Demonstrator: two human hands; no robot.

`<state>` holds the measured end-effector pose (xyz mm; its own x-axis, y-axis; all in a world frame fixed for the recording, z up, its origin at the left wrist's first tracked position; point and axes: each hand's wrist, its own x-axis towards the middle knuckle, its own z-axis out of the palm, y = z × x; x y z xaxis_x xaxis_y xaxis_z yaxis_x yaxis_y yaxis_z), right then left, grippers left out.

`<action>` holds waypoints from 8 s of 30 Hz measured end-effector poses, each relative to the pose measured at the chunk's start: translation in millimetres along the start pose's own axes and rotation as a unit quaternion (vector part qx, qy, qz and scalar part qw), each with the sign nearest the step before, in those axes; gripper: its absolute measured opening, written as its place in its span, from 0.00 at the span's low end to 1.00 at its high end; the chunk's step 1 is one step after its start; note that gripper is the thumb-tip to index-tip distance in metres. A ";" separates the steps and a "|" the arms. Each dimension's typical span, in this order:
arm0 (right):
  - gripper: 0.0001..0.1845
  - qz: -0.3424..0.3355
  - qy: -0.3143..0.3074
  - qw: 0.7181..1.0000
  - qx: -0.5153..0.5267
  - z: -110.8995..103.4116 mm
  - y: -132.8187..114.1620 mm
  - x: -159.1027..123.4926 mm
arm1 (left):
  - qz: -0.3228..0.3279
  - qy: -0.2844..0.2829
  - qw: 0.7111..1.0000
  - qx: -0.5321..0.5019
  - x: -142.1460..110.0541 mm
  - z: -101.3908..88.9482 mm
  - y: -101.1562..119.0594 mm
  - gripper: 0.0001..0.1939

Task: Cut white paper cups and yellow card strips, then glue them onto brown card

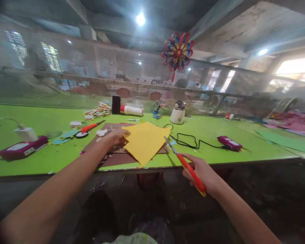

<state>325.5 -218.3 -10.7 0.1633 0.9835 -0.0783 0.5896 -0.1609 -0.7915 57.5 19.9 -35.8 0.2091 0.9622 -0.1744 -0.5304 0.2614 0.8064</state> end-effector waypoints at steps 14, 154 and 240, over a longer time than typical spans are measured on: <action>0.39 0.023 -0.108 0.991 0.073 39.6 -19.7 -26.7 | 0.002 -0.008 0.998 0.070 -87.7 -2.7 -4.9 0.05; 0.21 -0.020 -0.237 0.909 0.343 138.6 -18.2 -51.6 | 0.080 -0.043 0.962 0.256 -195.6 -34.6 -30.1 0.17; 0.27 -0.153 -0.293 0.943 0.024 93.0 -67.3 0.3 | 0.055 0.061 0.991 0.102 -215.7 -51.9 -22.1 0.12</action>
<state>212.4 -199.5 -13.8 -0.4834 0.8620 -0.1524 0.4997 0.1288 -0.8566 -18.6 -189.5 -45.3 0.0522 0.9894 -0.1353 -0.3649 0.1451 0.9197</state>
